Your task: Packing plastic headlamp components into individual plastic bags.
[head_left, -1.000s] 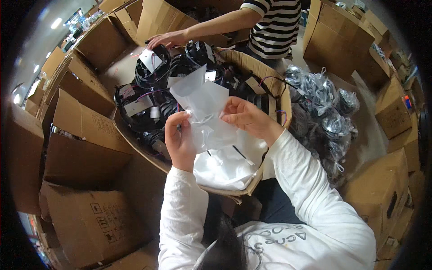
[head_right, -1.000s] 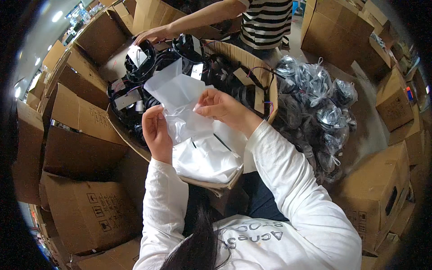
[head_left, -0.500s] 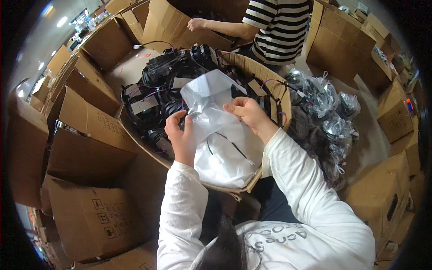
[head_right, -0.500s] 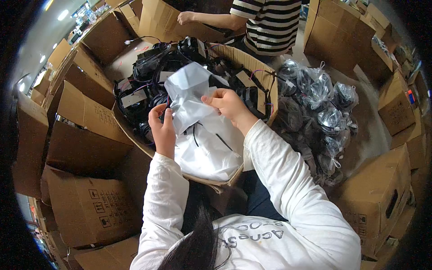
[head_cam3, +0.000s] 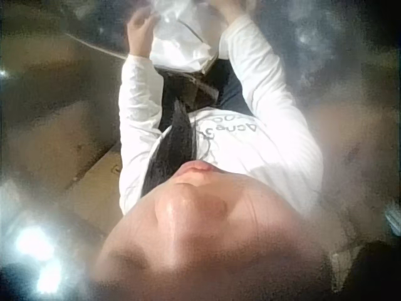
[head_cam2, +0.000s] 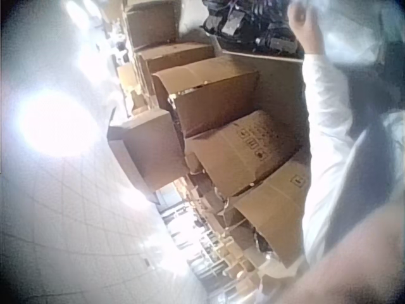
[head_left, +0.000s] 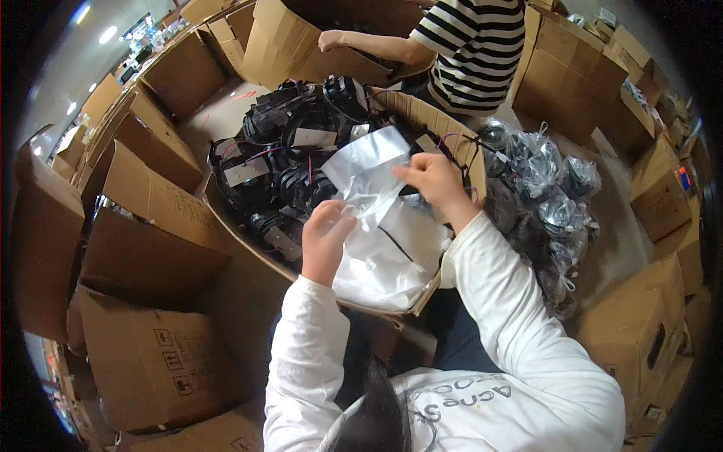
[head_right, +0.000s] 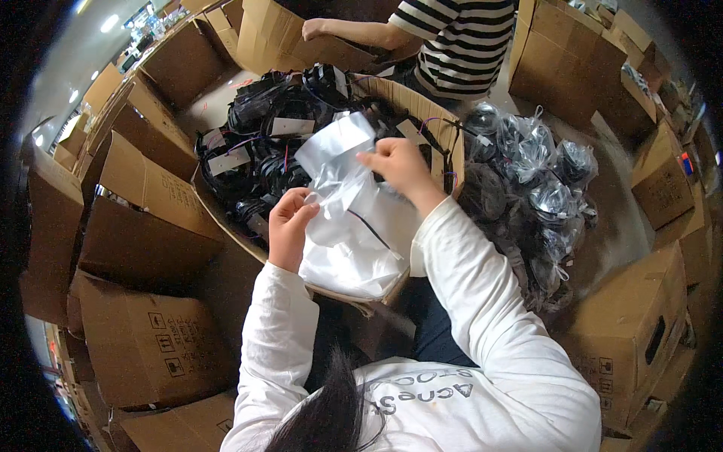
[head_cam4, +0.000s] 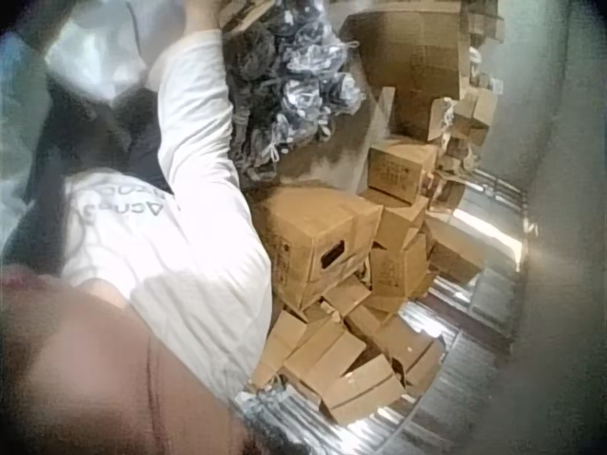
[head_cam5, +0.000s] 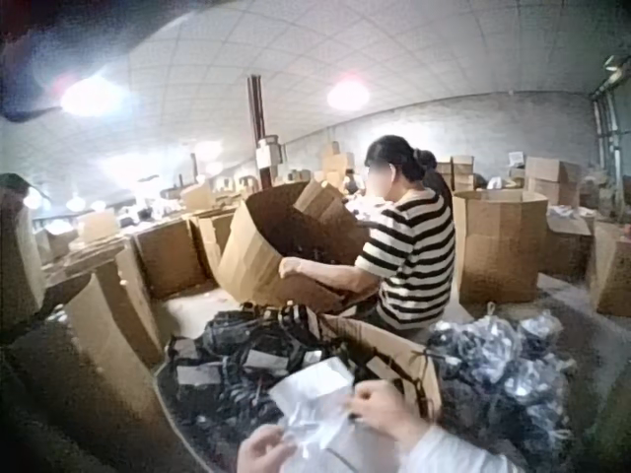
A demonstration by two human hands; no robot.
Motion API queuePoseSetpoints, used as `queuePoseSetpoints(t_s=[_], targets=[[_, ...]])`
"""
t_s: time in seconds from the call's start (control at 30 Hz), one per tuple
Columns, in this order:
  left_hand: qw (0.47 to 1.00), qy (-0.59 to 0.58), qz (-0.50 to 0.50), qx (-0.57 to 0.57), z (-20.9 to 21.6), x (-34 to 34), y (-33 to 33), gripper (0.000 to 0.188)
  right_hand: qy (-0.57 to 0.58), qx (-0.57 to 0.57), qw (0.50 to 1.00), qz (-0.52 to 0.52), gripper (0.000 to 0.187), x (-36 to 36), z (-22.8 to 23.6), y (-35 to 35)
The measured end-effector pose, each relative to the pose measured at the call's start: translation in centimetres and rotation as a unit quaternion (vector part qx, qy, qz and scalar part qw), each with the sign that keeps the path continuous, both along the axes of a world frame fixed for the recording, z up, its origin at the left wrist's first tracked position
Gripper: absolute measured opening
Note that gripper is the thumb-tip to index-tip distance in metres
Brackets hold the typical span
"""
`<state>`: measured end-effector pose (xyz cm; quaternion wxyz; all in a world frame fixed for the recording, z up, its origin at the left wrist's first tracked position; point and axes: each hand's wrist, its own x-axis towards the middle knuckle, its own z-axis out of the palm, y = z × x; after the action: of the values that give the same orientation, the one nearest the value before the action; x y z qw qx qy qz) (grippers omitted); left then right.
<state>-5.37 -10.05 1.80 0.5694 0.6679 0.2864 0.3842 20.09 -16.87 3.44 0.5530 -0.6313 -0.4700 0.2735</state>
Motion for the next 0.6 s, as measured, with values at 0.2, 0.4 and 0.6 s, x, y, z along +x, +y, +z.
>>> queuePoseSetpoints(t_s=[0.2, 0.4, 0.6], targets=[[0.981, 0.042, 0.023, 0.190, 0.5, 0.6, -0.7, 0.020, 0.147, -0.013, 0.988, 0.044, 0.031, -1.2, -1.0, 1.1], [0.999, 0.010, -0.028, -0.031, 0.0, -0.2, 1.0, 0.031, 0.210, -0.006, 0.965, 0.158, 0.023, -3.5, -1.1, 2.2], [0.970, 0.173, -0.163, -0.049, -1.5, 1.0, 0.5, 0.047, 0.213, -0.047, 0.939, 0.265, 0.023, -5.3, -2.0, 2.9]])
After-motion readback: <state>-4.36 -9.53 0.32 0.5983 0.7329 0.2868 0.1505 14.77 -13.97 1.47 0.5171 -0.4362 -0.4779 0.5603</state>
